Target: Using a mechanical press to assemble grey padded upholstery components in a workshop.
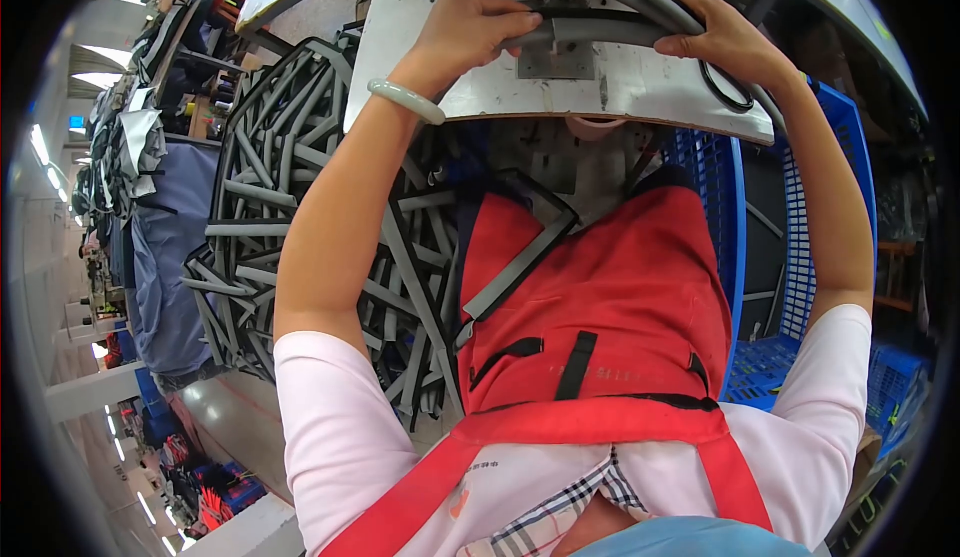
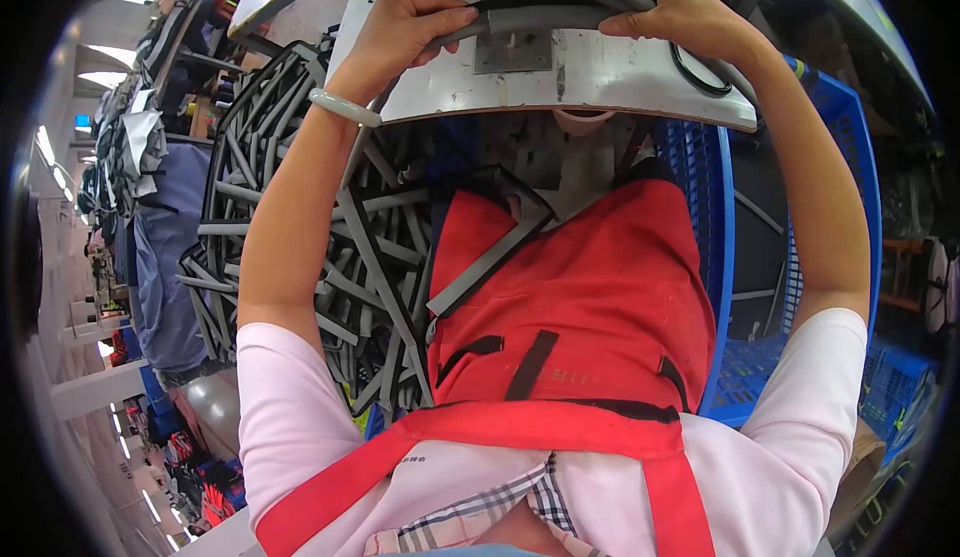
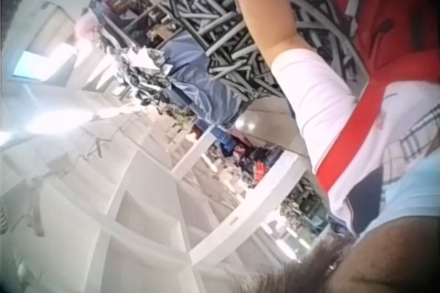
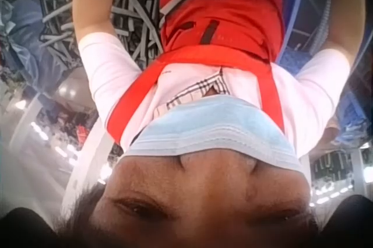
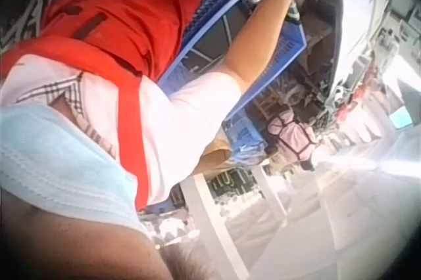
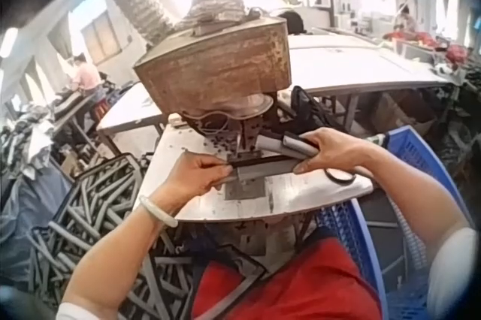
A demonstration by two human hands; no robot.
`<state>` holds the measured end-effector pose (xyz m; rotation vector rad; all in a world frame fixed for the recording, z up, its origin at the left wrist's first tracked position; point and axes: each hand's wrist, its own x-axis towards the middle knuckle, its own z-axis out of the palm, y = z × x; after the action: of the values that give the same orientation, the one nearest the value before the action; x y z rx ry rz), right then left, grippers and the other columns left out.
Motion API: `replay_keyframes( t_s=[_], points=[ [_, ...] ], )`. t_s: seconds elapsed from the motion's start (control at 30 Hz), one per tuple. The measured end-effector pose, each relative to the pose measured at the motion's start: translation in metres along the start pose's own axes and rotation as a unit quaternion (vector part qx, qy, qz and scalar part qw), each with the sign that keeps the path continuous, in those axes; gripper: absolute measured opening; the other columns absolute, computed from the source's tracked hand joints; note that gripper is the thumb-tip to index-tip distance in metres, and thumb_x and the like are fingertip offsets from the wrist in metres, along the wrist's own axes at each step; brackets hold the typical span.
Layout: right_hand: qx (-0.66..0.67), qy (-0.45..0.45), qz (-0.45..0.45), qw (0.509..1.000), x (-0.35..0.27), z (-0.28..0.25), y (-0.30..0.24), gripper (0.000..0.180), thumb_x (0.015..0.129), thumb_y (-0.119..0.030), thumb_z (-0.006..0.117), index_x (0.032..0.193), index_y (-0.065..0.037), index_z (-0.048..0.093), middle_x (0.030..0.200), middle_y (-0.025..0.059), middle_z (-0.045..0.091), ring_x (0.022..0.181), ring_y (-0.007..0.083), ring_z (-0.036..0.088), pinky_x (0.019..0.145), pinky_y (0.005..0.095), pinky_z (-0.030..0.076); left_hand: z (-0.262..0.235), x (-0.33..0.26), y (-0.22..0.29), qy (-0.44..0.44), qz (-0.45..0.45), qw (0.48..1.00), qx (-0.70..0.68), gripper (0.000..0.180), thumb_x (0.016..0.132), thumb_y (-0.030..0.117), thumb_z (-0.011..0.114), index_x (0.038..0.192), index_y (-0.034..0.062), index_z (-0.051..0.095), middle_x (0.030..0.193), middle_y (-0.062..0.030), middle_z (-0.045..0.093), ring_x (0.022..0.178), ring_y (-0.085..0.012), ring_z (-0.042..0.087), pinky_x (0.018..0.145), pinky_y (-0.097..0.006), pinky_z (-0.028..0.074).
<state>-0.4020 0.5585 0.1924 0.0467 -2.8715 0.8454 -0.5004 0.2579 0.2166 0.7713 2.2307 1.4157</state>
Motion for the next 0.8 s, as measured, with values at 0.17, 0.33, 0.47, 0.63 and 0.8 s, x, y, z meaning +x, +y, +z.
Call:
replay_keyframes(
  t_s=[0.17, 0.33, 0.47, 0.63, 0.8],
  points=[
    [0.004, -0.031, 0.004, 1.0, 0.005, -0.009, -0.016, 0.077, 0.074, -0.039, 0.081, 0.132, 0.003, 0.051, 0.108, 0.0164, 0.064, 0.099, 0.0219, 0.063, 0.094, 0.0317, 0.045, -0.003, -0.002, 0.001, 0.023, 0.002, 1.0, -0.002, 0.031, 0.083, 0.022, 0.072, 0.1, -0.0045, 0.071, 0.069, -0.0065, 0.064, 0.052, -0.0063, 0.049, 0.045, -0.02, 0.033],
    [0.03, -0.042, 0.022, 0.998, 0.009, -0.01, -0.012, 0.079, 0.074, -0.042, 0.08, 0.132, 0.003, 0.051, 0.109, 0.0158, 0.064, 0.098, 0.0219, 0.063, 0.093, 0.0317, 0.046, -0.002, 0.006, -0.001, 0.004, 0.021, 0.999, 0.031, 0.029, 0.088, 0.023, 0.067, 0.106, 0.0, 0.07, 0.071, -0.0039, 0.062, 0.049, -0.003, 0.039, 0.047, -0.018, 0.029],
    [0.008, -0.051, -0.005, 0.999, 0.028, -0.011, 0.011, 0.081, 0.072, -0.048, 0.08, 0.13, 0.002, 0.053, 0.099, 0.0133, 0.065, 0.094, 0.0194, 0.063, 0.089, 0.0305, 0.046, -0.002, 0.025, -0.006, 0.0, 0.026, 1.0, 0.015, 0.025, 0.086, 0.019, 0.066, 0.104, 0.003, 0.072, 0.071, -0.0054, 0.065, 0.048, -0.0063, 0.046, 0.046, -0.022, 0.036],
    [-0.033, -0.024, 0.046, 0.998, 0.003, -0.025, 0.026, 0.052, 0.082, -0.034, 0.072, 0.121, -0.002, 0.06, 0.099, 0.0111, 0.066, 0.093, 0.0176, 0.062, 0.088, 0.0298, 0.045, -0.049, 0.006, -0.029, 0.113, -0.04, 0.987, -0.107, 0.027, 0.096, 0.019, 0.057, 0.11, -0.0034, 0.065, 0.077, -0.0055, 0.064, 0.056, -0.0098, 0.051, 0.052, -0.025, 0.041],
    [-0.428, 0.181, -0.059, 0.884, -0.144, -0.09, 0.067, 0.05, 0.081, -0.028, 0.069, 0.128, -0.013, 0.06, 0.113, 0.009, 0.065, 0.099, 0.0218, 0.063, 0.089, 0.0362, 0.048, -0.015, -0.04, 0.004, 0.077, 0.132, 0.974, 0.17, 0.027, 0.086, 0.023, 0.066, 0.092, -0.0023, 0.072, 0.074, -0.0135, 0.069, 0.062, -0.0159, 0.06, 0.06, -0.031, 0.047]
  ],
)
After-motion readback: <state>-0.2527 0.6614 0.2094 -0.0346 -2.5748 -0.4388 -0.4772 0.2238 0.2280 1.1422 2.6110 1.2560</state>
